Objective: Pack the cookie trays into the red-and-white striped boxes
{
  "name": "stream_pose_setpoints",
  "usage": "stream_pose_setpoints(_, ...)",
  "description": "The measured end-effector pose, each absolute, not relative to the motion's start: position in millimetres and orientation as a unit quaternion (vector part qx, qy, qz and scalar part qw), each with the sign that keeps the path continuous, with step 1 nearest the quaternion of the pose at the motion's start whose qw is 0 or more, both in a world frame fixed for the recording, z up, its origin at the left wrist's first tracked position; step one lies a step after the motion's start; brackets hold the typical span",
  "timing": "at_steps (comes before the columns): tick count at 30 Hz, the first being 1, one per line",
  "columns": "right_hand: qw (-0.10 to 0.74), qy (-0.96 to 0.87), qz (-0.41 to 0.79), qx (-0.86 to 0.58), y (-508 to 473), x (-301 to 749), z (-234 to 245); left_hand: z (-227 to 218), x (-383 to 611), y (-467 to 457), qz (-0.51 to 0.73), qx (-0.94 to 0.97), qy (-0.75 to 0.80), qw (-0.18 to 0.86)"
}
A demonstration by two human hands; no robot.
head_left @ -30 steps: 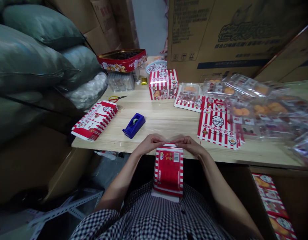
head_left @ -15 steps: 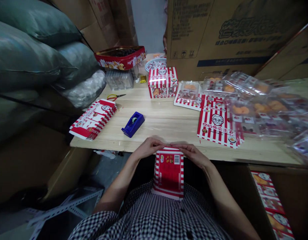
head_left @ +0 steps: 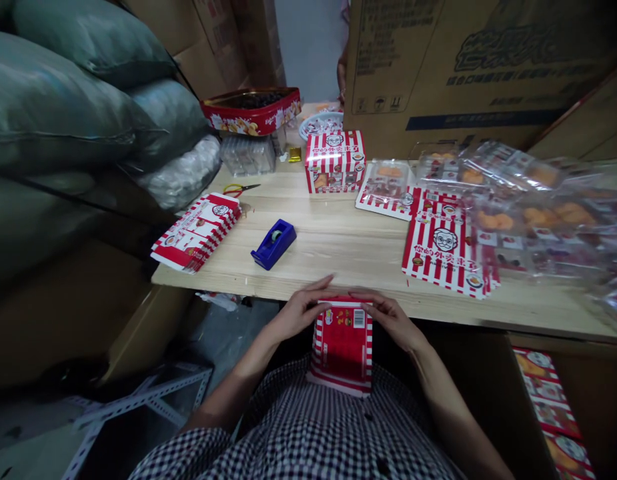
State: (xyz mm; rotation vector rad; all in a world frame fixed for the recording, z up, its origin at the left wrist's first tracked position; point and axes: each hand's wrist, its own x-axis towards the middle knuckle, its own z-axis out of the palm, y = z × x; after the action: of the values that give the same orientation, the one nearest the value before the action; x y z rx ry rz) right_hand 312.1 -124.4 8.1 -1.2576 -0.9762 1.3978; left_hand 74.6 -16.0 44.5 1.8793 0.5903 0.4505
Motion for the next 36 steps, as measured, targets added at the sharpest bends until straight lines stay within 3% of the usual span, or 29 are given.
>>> stream_pose_setpoints(4,0.530,-0.387,0.535,-0.532,-126,300,36,60,74,-15,0.226,0.733,0.276,0.579)
stream_pose_setpoints(10,0.563,-0.513,0.365,-0.535,-133,289,96,109,68,-7,0.250,0.728,0.229,0.596)
stream_pose_setpoints(15,0.579,-0.524,0.330,-0.530,-127,278,85,98,63,2,0.248,0.716,0.250,0.603)
stream_pose_setpoints(17,0.595,-0.503,0.318,-0.541,-122,278,75,87,52,17,0.291,0.715,0.300,0.560)
stream_pose_setpoints(20,0.626,-0.462,0.282,-0.561,-117,284,69,72,23,56,0.392,0.688,0.458,0.403)
stream_pose_setpoints(22,0.643,-0.444,0.263,-0.566,-114,288,70,64,1,85,0.387,0.642,0.562,0.349)
stream_pose_setpoints(29,0.661,-0.410,0.253,-0.576,-111,288,72,50,-19,128,0.285,0.605,0.557,0.493)
stream_pose_setpoints(36,0.683,-0.362,0.268,-0.575,-113,293,66,45,-23,121,0.334,0.526,0.526,0.578)
